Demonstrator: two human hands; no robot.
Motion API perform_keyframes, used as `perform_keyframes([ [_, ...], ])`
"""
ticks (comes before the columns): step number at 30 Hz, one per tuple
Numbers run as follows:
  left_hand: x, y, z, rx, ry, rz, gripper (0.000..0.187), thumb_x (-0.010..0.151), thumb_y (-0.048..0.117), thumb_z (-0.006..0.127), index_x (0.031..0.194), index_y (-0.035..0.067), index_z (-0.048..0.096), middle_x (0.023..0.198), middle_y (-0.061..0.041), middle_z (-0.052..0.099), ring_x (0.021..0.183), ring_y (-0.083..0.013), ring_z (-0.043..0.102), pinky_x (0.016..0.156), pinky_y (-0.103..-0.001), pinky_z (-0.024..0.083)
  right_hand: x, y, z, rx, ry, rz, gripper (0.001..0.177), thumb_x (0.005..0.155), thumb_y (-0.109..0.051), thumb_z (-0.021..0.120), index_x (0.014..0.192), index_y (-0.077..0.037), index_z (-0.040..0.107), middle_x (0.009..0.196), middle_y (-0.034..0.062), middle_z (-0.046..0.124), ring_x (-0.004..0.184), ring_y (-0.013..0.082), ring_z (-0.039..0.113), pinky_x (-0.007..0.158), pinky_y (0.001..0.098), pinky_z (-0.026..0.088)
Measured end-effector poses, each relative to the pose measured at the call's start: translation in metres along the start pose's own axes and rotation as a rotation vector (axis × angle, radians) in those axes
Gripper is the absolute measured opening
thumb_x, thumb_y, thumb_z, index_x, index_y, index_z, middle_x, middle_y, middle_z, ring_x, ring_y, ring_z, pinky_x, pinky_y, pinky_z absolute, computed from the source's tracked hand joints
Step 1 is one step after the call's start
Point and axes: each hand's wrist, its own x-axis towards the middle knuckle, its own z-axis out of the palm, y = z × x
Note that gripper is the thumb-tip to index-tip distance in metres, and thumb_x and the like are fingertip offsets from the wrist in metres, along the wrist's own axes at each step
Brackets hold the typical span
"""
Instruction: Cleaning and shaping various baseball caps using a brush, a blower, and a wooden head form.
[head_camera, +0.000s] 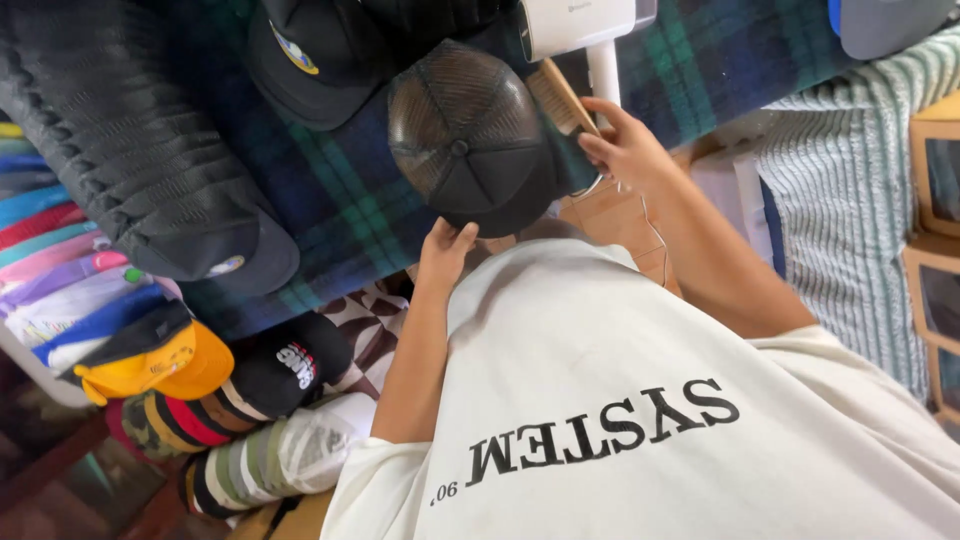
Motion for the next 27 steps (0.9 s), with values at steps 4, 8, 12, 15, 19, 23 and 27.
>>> perform_keyframes([
  [4,0.015,-0.059,-0.003,-0.206,0.269,0.210,0.045,0.101,0.025,0.075,0.139,0.011,0.056,0.125,-0.014,0.066,0.109,-0.0237,0.065,0.092,-0.043,0.058,0.024,0.106,0.003,0.435,0.208,-0.367,0.026,0.113,-0.015,0.050,0.138,-0.006,0.050,0.086,0.0176,0.069,0.073,0.0205,0.068,0.056,0.0263,0.056],
  [8,-0.017,-0.006,0.008,-0.191,0.596,0.365,0.039,0.108,0.026,0.063,0.143,0.018,0.050,0.133,-0.008,0.061,0.112,-0.0176,0.058,0.090,-0.032,0.052,0.017,0.128,-0.030,0.196,0.597,-0.309,0.014,0.113,-0.020,0.056,0.117,-0.017,0.070,0.096,0.0057,0.070,0.090,0.0123,0.060,0.081,0.0284,0.051],
  [12,-0.038,0.059,0.020,0.223,0.935,0.651,0.046,0.103,0.015,0.066,0.146,0.018,0.051,0.147,-0.009,0.048,0.125,-0.0252,0.059,0.098,-0.040,0.054,0.067,0.170,-0.071,-0.135,0.678,-0.133,0.018,0.104,-0.037,0.071,0.109,-0.021,0.077,0.090,0.0047,0.073,0.087,0.0266,0.070,0.077,0.0421,0.056],
  [15,-0.049,0.111,0.033,0.449,0.951,0.789,0.043,0.108,0.022,0.059,0.147,0.009,0.048,0.156,-0.011,0.036,0.143,-0.0258,0.046,0.111,-0.041,0.048,0.080,0.176,-0.088,-0.363,0.675,-0.118,0.027,0.098,-0.045,0.078,0.112,-0.022,0.073,0.093,0.0018,0.077,0.094,0.0304,0.073,0.081,0.0464,0.059],
  [19,-0.035,0.150,0.043,0.523,0.917,1.059,0.038,0.103,0.012,0.066,0.140,0.005,0.057,0.151,-0.016,0.044,0.144,-0.0334,0.044,0.118,-0.045,0.042,0.074,0.157,-0.105,-0.683,0.615,-0.087,0.043,0.096,-0.063,0.079,0.101,-0.022,0.067,0.088,0.0050,0.074,0.086,0.0357,0.074,0.076,0.0489,0.059],
  [23,-0.006,0.150,0.050,0.660,0.969,1.045,0.036,0.103,0.019,0.066,0.138,0.011,0.060,0.150,-0.013,0.049,0.143,-0.0383,0.043,0.120,-0.054,0.033,0.076,0.137,-0.103,-0.537,0.561,-0.326,0.027,0.102,-0.049,0.076,0.108,-0.024,0.070,0.094,0.0055,0.077,0.094,0.0365,0.073,0.080,0.0508,0.058],
  [27,-0.003,0.156,0.064,0.869,1.056,0.924,0.036,0.108,0.034,0.058,0.138,0.014,0.062,0.152,-0.013,0.049,0.143,-0.0421,0.043,0.112,-0.064,0.036,0.090,0.098,-0.060,-0.474,0.483,-0.443,0.031,0.099,-0.042,0.073,0.119,-0.019,0.065,0.098,0.0055,0.078,0.094,0.0376,0.073,0.081,0.0536,0.058],
])
